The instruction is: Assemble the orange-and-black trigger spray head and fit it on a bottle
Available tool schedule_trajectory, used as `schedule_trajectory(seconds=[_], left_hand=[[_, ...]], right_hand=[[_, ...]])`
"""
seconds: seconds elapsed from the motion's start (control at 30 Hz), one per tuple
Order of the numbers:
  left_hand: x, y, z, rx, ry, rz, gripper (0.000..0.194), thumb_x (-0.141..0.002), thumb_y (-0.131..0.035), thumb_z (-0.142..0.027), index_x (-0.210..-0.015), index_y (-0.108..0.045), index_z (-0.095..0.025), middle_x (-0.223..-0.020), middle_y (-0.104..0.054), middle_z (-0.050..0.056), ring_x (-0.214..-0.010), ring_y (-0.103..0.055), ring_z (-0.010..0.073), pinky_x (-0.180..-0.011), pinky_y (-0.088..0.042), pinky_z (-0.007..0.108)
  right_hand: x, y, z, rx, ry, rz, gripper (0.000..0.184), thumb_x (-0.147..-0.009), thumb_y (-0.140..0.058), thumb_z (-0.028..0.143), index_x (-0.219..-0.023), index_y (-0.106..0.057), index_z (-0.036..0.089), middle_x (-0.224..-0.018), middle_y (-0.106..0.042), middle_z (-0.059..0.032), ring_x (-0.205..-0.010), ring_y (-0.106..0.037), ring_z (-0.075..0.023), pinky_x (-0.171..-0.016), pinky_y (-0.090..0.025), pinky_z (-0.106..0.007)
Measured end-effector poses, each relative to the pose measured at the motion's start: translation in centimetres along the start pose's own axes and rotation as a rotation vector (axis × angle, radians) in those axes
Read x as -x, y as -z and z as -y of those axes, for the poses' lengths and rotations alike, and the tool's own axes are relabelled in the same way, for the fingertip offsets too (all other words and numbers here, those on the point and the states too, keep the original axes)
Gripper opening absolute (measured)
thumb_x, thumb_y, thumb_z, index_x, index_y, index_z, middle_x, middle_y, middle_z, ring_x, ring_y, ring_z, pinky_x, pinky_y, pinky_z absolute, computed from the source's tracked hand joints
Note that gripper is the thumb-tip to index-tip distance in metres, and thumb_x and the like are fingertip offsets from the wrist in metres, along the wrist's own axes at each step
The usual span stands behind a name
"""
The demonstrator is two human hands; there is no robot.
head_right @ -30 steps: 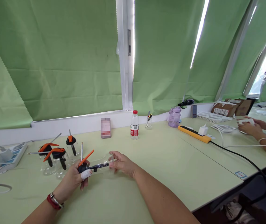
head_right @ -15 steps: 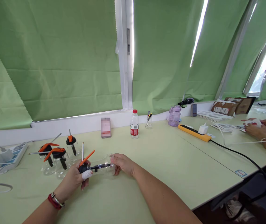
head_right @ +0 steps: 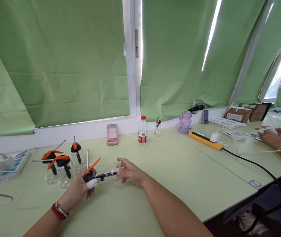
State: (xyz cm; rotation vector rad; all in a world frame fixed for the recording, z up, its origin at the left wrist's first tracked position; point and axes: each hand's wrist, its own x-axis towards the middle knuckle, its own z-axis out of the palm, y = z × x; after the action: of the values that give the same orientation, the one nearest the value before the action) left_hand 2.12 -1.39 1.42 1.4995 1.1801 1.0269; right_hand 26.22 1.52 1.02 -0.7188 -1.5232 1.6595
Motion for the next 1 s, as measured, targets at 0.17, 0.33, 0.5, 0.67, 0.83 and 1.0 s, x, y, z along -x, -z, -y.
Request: schedule_trajectory(seconds=[0.17,0.33,0.5,0.67,0.83,1.0], left_hand=[[0.1,-0.1,-0.3,0.018,0.013,-0.009,0.038,-0.067,-0.069,-0.032,-0.089,-0.040,-0.022,-0.042,-0.050,-0.011,-0.034,-0.052,0.0118,-0.030,-0.039,0.018],[0.1,-0.1,-0.3,0.013,-0.003,0.002,0.038,-0.066,-0.070,-0.029,-0.088,-0.040,-0.022,-0.043,-0.050,-0.011,-0.033,-0.052,0.0113,-0.030,-0.039,0.018],[0.1,-0.1,-0.2,0.005,-0.011,0.009,0.036,-0.066,-0.070,-0.027,-0.087,-0.041,-0.022,-0.044,-0.051,-0.011,-0.033,-0.052,0.0115,-0.030,-0.039,0.018],[0.2,0.0,0.0,0.008,-0.005,0.017,0.035,-0.068,-0.069,-0.029,-0.088,-0.041,-0.022,-0.045,-0.051,-0.010,-0.034,-0.052,0.0112,-0.030,-0.039,0.018],[0.2,0.0,0.1,0.005,-0.010,0.019,0.036,-0.068,-0.069,-0.027,-0.089,-0.040,-0.022,-0.045,-0.051,-0.011,-0.034,-0.052,0.0113,-0.030,-0.039,0.018],[0.1,-0.1,-0.1,0.010,-0.016,0.016,0.037,-0.067,-0.069,-0.029,-0.089,-0.041,-0.022,-0.045,-0.052,-0.010,-0.034,-0.053,0.0119,-0.031,-0.039,0.018]], right_hand=[[0.1,-0.2,0.4,-0.016,0.000,0.023,0.062,-0.067,-0.073,0.040,-0.121,-0.046,0.024,-0.112,-0.050,-0.0071,-0.084,-0.059,-0.0157,-0.068,-0.046,-0.028],[-0.1,-0.5,0.5,-0.035,-0.033,0.025,0.056,-0.071,-0.067,0.048,-0.116,-0.049,0.019,-0.100,-0.055,-0.0058,-0.072,-0.060,-0.0142,-0.061,-0.045,-0.027],[-0.3,-0.2,0.0,-0.014,-0.053,0.027,0.054,-0.074,-0.063,0.052,-0.114,-0.052,0.018,-0.091,-0.059,-0.0050,-0.063,-0.059,-0.0115,-0.057,-0.045,-0.025],[-0.4,-0.2,-0.4,0.016,-0.040,0.017,0.050,-0.077,-0.055,0.058,-0.102,-0.056,0.014,-0.080,-0.060,-0.0040,-0.058,-0.057,-0.0112,-0.055,-0.043,-0.024],[-0.4,-0.3,-0.5,0.048,-0.032,0.005,0.050,-0.080,-0.049,0.061,-0.088,-0.057,0.012,-0.076,-0.060,-0.0055,-0.054,-0.057,-0.0113,-0.052,-0.041,-0.024],[-0.2,-0.2,-0.1,0.064,-0.025,0.001,0.055,-0.079,-0.050,0.061,-0.106,-0.056,0.013,-0.086,-0.059,-0.0075,-0.063,-0.057,-0.0130,-0.054,-0.043,-0.025]])
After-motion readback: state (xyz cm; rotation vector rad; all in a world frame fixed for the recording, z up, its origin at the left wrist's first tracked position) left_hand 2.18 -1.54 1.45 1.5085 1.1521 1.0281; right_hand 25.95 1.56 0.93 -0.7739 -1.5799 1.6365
